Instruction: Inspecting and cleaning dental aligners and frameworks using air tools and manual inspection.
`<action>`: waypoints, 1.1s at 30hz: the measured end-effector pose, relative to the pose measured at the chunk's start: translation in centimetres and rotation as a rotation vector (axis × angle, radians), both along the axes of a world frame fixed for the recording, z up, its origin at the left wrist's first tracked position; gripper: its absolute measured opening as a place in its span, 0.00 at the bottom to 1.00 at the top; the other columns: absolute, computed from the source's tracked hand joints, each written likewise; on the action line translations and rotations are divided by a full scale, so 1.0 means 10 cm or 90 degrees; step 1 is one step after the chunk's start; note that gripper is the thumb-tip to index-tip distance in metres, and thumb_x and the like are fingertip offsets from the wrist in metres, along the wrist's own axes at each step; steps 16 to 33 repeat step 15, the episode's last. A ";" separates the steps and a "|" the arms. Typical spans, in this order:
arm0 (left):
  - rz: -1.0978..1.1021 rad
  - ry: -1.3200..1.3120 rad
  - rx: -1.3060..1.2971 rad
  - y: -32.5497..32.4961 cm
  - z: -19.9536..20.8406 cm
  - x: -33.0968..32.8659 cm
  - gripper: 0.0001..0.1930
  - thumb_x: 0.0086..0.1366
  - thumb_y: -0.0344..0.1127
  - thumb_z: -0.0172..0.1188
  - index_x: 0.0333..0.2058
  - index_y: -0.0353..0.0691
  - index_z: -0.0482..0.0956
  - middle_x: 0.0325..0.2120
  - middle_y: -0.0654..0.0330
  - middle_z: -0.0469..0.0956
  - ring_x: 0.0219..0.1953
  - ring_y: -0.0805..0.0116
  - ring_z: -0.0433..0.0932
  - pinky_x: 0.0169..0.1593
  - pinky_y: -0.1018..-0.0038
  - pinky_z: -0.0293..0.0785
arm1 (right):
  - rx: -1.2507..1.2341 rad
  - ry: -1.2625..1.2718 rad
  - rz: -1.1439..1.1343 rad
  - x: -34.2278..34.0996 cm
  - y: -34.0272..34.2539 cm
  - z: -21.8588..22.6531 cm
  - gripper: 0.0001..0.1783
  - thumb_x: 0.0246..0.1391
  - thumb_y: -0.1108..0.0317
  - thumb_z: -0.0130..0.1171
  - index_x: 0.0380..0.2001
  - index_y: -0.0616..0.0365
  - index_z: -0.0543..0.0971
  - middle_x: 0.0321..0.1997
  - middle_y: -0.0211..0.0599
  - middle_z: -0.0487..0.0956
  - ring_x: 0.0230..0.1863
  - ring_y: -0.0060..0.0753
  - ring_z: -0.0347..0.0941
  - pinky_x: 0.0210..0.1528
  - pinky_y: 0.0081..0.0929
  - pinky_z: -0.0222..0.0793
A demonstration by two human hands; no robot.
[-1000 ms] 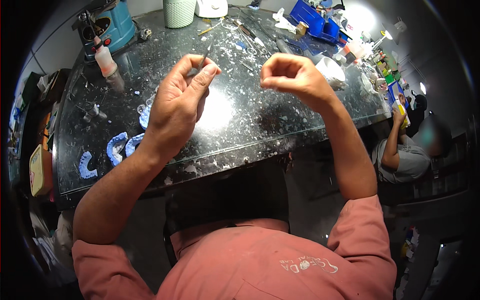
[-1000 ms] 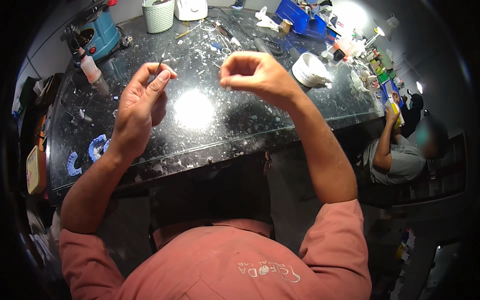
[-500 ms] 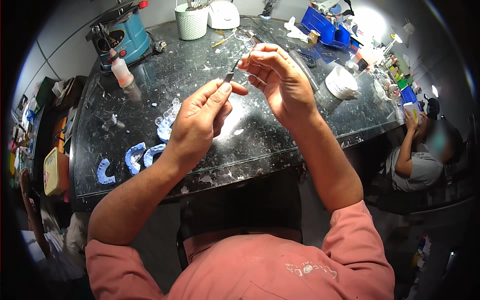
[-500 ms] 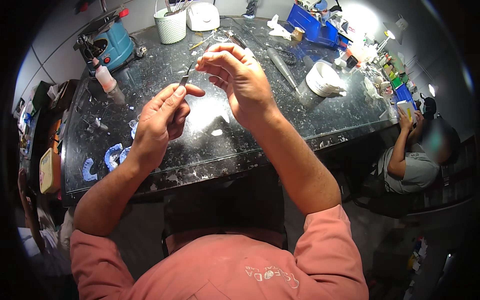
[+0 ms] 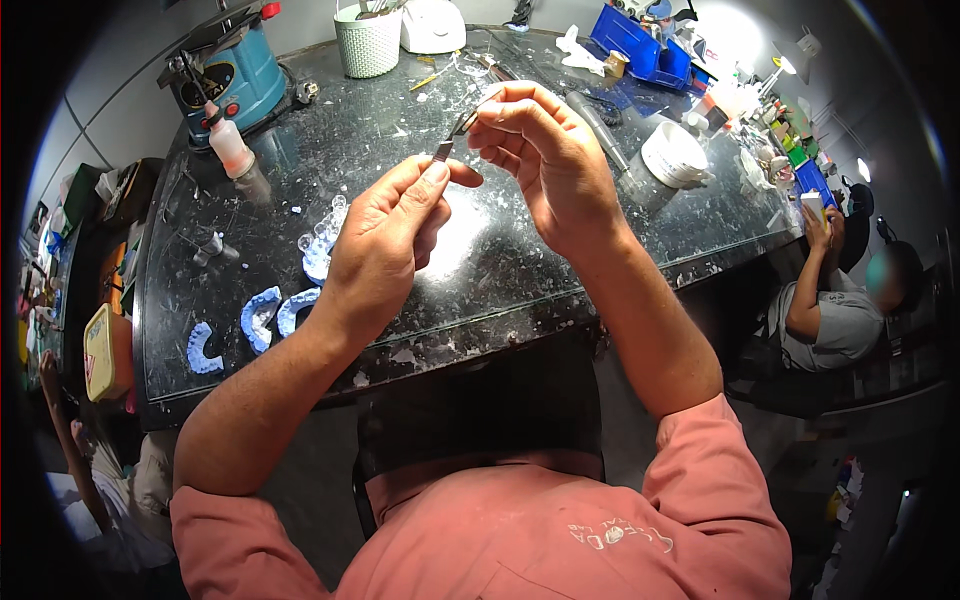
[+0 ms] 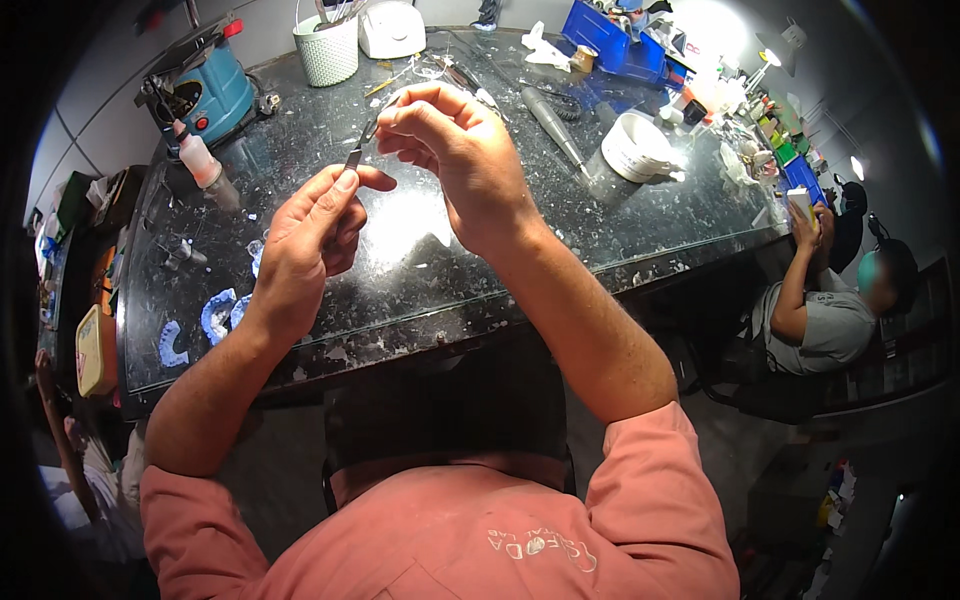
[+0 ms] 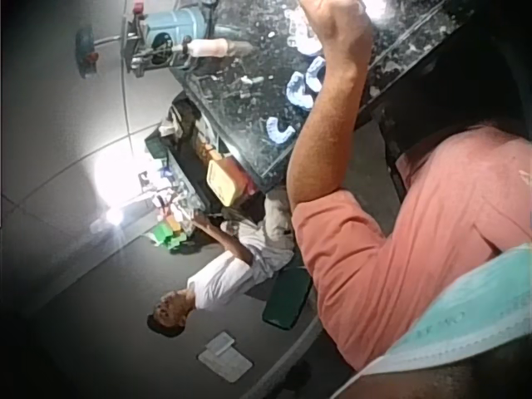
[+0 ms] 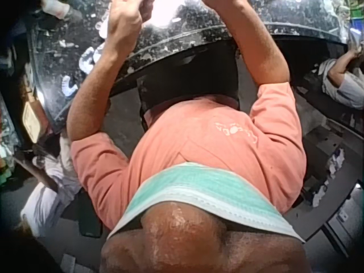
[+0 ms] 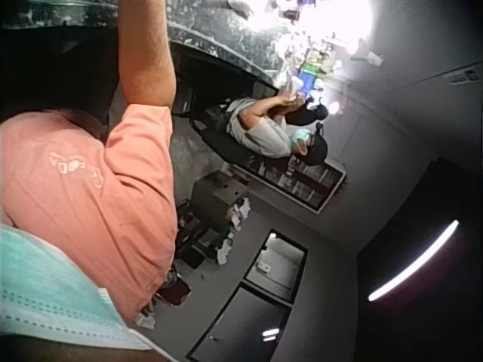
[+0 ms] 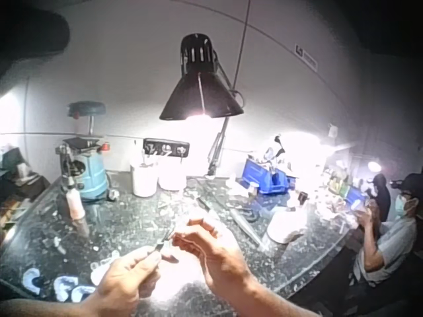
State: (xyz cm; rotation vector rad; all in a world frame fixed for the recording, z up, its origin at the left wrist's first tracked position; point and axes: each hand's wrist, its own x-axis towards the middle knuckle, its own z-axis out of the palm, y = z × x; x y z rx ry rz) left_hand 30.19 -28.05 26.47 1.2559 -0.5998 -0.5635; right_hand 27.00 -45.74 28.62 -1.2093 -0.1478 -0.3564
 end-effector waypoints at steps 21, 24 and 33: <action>-0.010 -0.060 0.031 0.02 0.00 0.00 0.17 0.76 0.43 0.45 0.49 0.39 0.77 0.20 0.76 0.58 0.19 0.88 0.53 0.22 0.86 0.48 | -0.129 -0.020 -0.059 0.07 -0.08 -0.03 0.10 0.58 0.65 0.63 0.39 0.58 0.80 0.37 0.28 0.80 0.42 0.22 0.76 0.55 0.27 0.67; -0.010 -0.060 0.031 0.02 0.00 0.00 0.17 0.76 0.43 0.45 0.49 0.39 0.77 0.20 0.76 0.58 0.19 0.88 0.53 0.22 0.86 0.48 | -0.129 -0.020 -0.059 0.07 -0.08 -0.03 0.10 0.58 0.65 0.63 0.39 0.58 0.80 0.37 0.28 0.80 0.42 0.22 0.76 0.55 0.27 0.67; -0.010 -0.060 0.031 0.02 0.00 0.00 0.17 0.76 0.43 0.45 0.49 0.39 0.77 0.20 0.76 0.58 0.19 0.88 0.53 0.22 0.86 0.48 | -0.129 -0.020 -0.059 0.07 -0.08 -0.03 0.10 0.58 0.65 0.63 0.39 0.58 0.80 0.37 0.28 0.80 0.42 0.22 0.76 0.55 0.27 0.67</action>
